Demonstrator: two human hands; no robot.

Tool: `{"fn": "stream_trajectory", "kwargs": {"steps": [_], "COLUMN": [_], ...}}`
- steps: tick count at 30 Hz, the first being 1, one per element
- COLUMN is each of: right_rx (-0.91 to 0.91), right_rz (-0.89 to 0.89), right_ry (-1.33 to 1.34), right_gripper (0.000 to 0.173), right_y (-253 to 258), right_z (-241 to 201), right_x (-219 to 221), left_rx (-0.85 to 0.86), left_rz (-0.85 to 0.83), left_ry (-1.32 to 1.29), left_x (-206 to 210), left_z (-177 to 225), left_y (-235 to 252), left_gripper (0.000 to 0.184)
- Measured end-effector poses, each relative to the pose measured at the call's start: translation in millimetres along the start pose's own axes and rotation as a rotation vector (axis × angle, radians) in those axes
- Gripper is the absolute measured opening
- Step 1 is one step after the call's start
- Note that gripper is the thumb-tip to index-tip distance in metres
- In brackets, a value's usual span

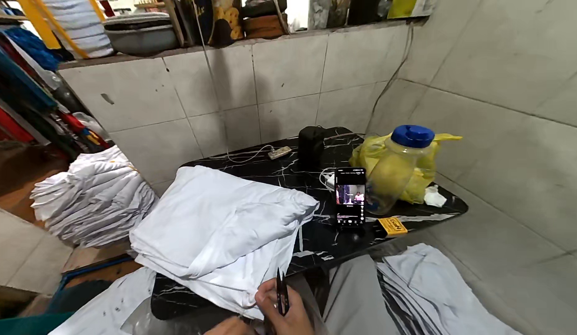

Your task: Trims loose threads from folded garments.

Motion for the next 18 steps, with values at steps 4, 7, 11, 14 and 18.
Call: {"fn": "stream_trajectory", "kwargs": {"steps": [4, 7, 11, 14, 18], "right_rx": [-0.157, -0.322, -0.377, -0.236, -0.100], "right_rz": [-0.033, -0.041, -0.030, -0.070, -0.120], "right_ry": [-0.310, -0.537, -0.568, -0.431, -0.152], "right_gripper": [0.016, 0.016, 0.016, 0.031, 0.026], "right_y": [-7, -14, -15, -10, -5], "right_z": [-13, -22, -23, -10, 7], "right_x": [10, 23, 23, 16, 13], "left_rx": [-0.065, -0.082, -0.193, -0.230, -0.227], "left_rz": [0.433, 0.492, 0.623, 0.715, 0.698], "left_ry": [0.109, -0.010, -0.518, -0.665, -0.586], "left_x": [-33, -24, -12, -15, -16], "left_z": [-18, -14, -9, -7, -3], "left_y": [-1, 7, 11, 9, 11], "left_gripper": [0.023, 0.026, 0.008, 0.026, 0.025]}}
Point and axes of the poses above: each hand's wrist, its own y-axis towards the middle knuckle, its own x-axis out of the palm, z = x × y, the point moved 8 cm from there along y, towards the middle knuckle, and after that the axes turned 8 degrees about y, right-handed, at the moved point
